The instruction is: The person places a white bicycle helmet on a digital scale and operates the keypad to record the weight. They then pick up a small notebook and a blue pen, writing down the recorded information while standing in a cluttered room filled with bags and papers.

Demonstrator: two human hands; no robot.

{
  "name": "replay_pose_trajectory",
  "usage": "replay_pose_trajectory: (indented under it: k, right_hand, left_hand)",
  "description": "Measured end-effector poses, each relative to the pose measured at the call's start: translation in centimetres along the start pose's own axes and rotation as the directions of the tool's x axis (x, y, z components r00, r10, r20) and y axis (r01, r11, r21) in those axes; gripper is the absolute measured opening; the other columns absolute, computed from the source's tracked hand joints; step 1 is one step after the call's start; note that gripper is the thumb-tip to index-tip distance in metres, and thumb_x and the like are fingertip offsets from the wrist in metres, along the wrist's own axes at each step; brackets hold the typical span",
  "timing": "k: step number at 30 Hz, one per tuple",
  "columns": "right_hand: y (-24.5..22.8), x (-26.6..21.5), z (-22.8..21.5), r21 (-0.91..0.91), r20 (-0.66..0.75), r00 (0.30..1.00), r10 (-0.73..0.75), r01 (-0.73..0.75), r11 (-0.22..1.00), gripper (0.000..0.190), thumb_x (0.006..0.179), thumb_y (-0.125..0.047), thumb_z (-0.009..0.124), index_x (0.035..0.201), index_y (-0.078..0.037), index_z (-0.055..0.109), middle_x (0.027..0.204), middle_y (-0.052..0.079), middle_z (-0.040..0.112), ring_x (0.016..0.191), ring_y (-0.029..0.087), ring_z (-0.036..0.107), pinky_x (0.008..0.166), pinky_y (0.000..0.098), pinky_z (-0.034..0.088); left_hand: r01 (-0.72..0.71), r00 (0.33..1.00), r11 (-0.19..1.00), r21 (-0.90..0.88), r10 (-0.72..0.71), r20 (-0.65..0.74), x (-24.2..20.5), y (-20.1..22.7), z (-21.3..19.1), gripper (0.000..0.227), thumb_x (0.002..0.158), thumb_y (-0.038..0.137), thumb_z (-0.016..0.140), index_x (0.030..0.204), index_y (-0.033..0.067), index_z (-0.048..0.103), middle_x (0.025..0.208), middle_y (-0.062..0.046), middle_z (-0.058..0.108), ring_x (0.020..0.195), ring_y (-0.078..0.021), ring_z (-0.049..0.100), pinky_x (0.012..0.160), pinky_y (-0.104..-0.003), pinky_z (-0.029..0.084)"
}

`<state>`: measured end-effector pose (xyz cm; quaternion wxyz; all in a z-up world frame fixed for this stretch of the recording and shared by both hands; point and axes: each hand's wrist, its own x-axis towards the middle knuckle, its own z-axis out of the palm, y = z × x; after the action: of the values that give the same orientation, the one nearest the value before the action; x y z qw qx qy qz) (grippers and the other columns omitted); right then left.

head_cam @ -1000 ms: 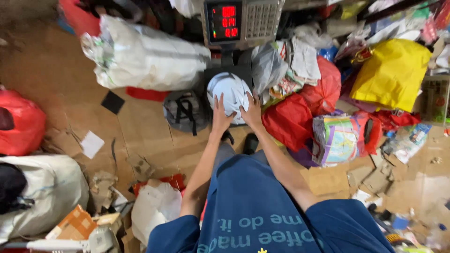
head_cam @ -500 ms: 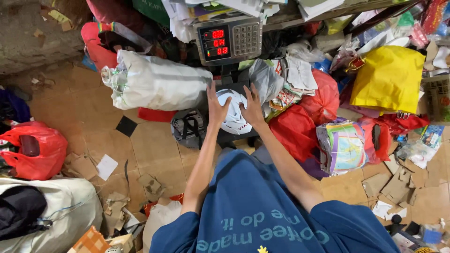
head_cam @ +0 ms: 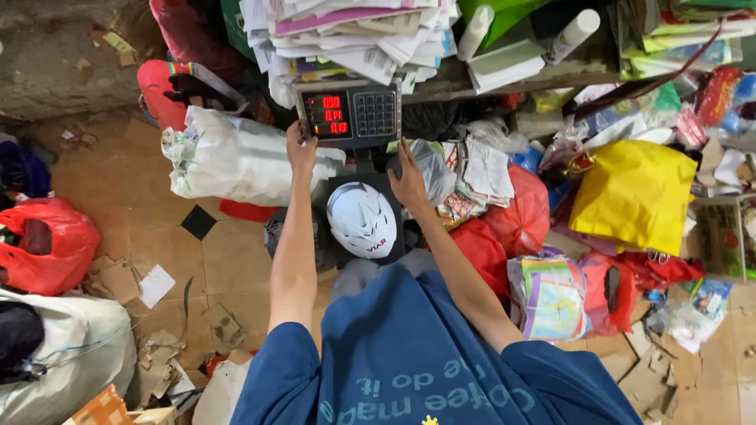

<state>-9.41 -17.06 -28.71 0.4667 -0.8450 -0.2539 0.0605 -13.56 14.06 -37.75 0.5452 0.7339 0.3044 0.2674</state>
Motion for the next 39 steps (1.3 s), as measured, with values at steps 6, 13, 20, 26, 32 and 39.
replay_pose_trajectory:
  k: [6, 13, 20, 26, 32, 39]
  right_hand:
    - [0.2, 1.4, -1.0, 0.029, 0.078, 0.997, -0.021, 0.019, 0.999, 0.086, 0.091, -0.005, 0.071, 0.164, -0.006, 0.025, 0.171, 0.012, 0.024, 0.151, 0.041, 0.034, 0.113, 0.0434, 0.045]
    - [1.5, 2.8, 1.7, -0.035, 0.169, 0.985, 0.016, -0.01, 0.999, 0.094, 0.088, -0.009, 0.073, 0.164, -0.008, 0.016, 0.173, 0.011, 0.014, 0.15, 0.041, 0.033, 0.107, 0.0441, 0.047]
    - [0.7, 2.4, 2.9, -0.047, 0.119, 0.993, 0.001, 0.005, 0.999, 0.098, 0.084, -0.008, 0.074, 0.164, -0.007, 0.018, 0.173, 0.01, 0.014, 0.144, 0.041, 0.041, 0.104, 0.0442, 0.05]
    - [-3.7, 3.7, 1.6, -0.008, -0.048, 0.997, 0.06, -0.061, 0.998, 0.086, 0.087, -0.003, 0.068, 0.164, -0.011, 0.03, 0.173, 0.004, 0.028, 0.123, 0.035, 0.066, 0.088, 0.0403, 0.06]
    - [-5.3, 5.9, 2.6, -0.138, -0.103, 0.979, -0.178, 0.163, 0.977, 0.088, 0.083, 0.0, 0.068, 0.163, -0.01, 0.031, 0.171, 0.003, 0.028, 0.121, 0.039, 0.065, 0.079, 0.0389, 0.06]
    - [-5.8, 5.8, 1.7, -0.067, -0.008, 1.0, 0.018, -0.018, 0.998, 0.087, 0.083, -0.002, 0.07, 0.161, -0.009, 0.031, 0.17, 0.002, 0.028, 0.101, 0.032, 0.072, 0.076, 0.0388, 0.058]
  left_hand:
    - [-0.009, 1.0, 0.998, 0.06, 0.007, 0.031, -1.1, -0.8, -0.3, 0.06, 0.09, -0.011, 0.067, 0.146, 0.0026, 0.052, 0.131, -0.012, 0.065, 0.119, -0.0229, 0.063, 0.103, -0.034, 0.049]
    - [-0.029, 1.0, 0.993, 0.117, 0.029, 0.004, -2.4, 2.2, -0.2, 0.072, 0.08, -0.007, 0.077, 0.145, 0.0016, 0.048, 0.126, -0.013, 0.067, 0.118, -0.0238, 0.064, 0.102, -0.033, 0.048]
    - [-0.078, 0.996, 0.997, 0.025, 0.077, 0.051, -3.3, 5.3, -0.4, 0.082, 0.072, -0.004, 0.083, 0.144, -0.0018, 0.042, 0.127, -0.016, 0.066, 0.117, -0.0255, 0.064, 0.101, -0.034, 0.049]
    - [-0.068, 0.997, 0.984, 0.165, 0.062, 0.041, -3.1, 5.2, 0.0, 0.081, 0.074, -0.005, 0.086, 0.143, -0.0002, 0.044, 0.129, -0.018, 0.065, 0.119, -0.0319, 0.064, 0.101, -0.037, 0.049]
    - [-0.124, 0.99, 0.985, 0.122, 0.116, 0.075, -2.9, 5.0, -0.2, 0.081, 0.074, -0.007, 0.084, 0.143, -0.0015, 0.041, 0.129, -0.019, 0.064, 0.119, -0.0325, 0.062, 0.1, -0.04, 0.048]
    - [-0.046, 0.996, 0.983, 0.18, 0.032, 0.08, -3.0, 5.1, -0.3, 0.077, 0.081, -0.004, 0.081, 0.146, -0.0022, 0.041, 0.128, -0.018, 0.065, 0.117, -0.0329, 0.063, 0.097, -0.042, 0.049]
